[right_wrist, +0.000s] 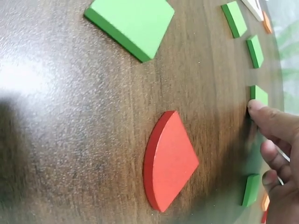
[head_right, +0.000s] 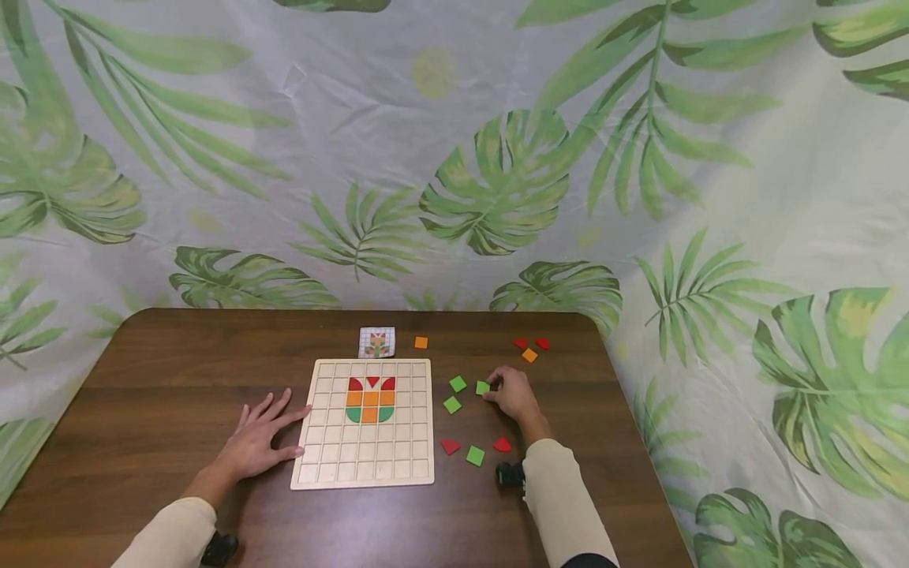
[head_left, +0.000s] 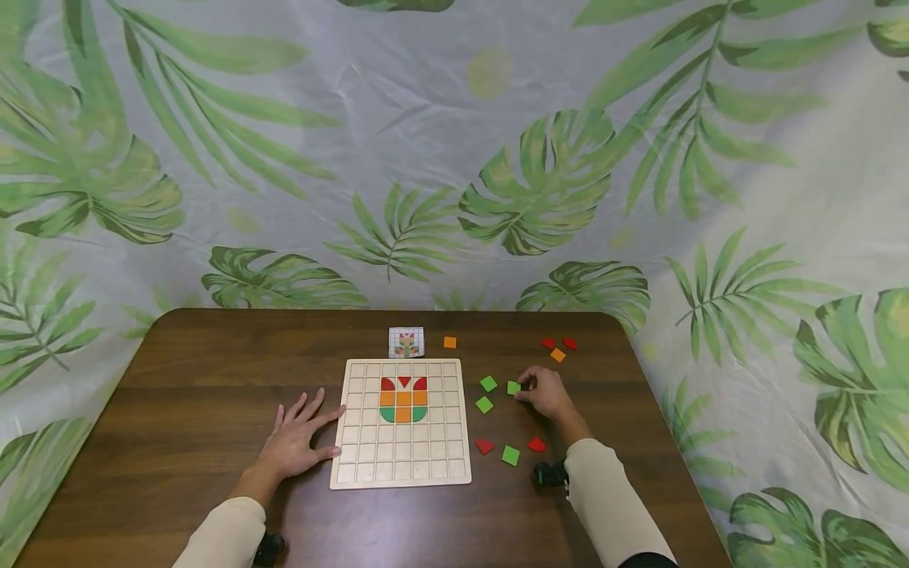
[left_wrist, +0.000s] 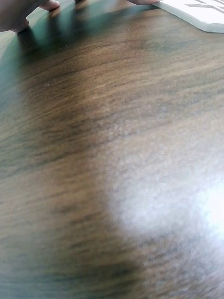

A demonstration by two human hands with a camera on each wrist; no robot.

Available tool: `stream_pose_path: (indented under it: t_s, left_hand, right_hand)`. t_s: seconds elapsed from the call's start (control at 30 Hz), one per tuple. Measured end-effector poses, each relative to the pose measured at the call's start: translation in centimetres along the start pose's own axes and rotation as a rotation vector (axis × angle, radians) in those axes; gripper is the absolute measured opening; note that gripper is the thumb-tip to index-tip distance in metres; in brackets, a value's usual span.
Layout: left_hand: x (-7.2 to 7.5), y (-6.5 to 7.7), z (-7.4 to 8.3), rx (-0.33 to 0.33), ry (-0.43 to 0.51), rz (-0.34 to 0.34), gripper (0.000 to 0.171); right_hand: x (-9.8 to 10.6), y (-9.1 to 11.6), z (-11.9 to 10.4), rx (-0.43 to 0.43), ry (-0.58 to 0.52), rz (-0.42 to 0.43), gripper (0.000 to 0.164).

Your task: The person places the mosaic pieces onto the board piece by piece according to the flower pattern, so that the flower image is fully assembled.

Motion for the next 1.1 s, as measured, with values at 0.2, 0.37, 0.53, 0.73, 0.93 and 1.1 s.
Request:
stream_pose_path:
  t_s: [0.2,0.37,0.53,0.73,0.93,1.1]
  left_hand:
    - [0.0,0.1,0.0,-0.024,0.003,0.02,0.069]
    - [0.0,0.1,0.0,-0.029,0.006,0.023,0.069]
    - [0.0,0.0,0.0,-0.022,0.007,0.024,0.07]
    - [-0.3,-0.2,0.0,-0.018,0.014,0.014,0.07]
    - [-0.2,-0.1,0.0,-0.014,0.023,0.02,0.071]
    - [-0.2,-0.1,0.0,-0.017,0.012,0.016,0.07]
  right_hand:
    - [-0.6,0.2,0.4,-0.04,-0.059,-0.036,0.022]
    - [-0.7,0.3,0.4,-0.041,-0.048,-0.037,0.021]
    - [-0.6,0.6,0.1,-0.034,-0.055,-0.026,0.014]
    - [0.1,1.3,-1.2,-0.028,-0.108,0.041,0.011]
    - [-0.9,1.9,-3.9,0.022,-0.198,0.072,0.013]
    - [-2.7,2.5,-6.8,0.083,-0.282,0.059,0.011]
Point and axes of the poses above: each hand's wrist, its own y-axis away from the middle knuckle, its own x-axis out of the back of the hand, z = x × y, the point moved 10 cm from there along -y, towards the middle knuckle, and after that the axes turned 5 degrees about -x, right-handed, at the moved point
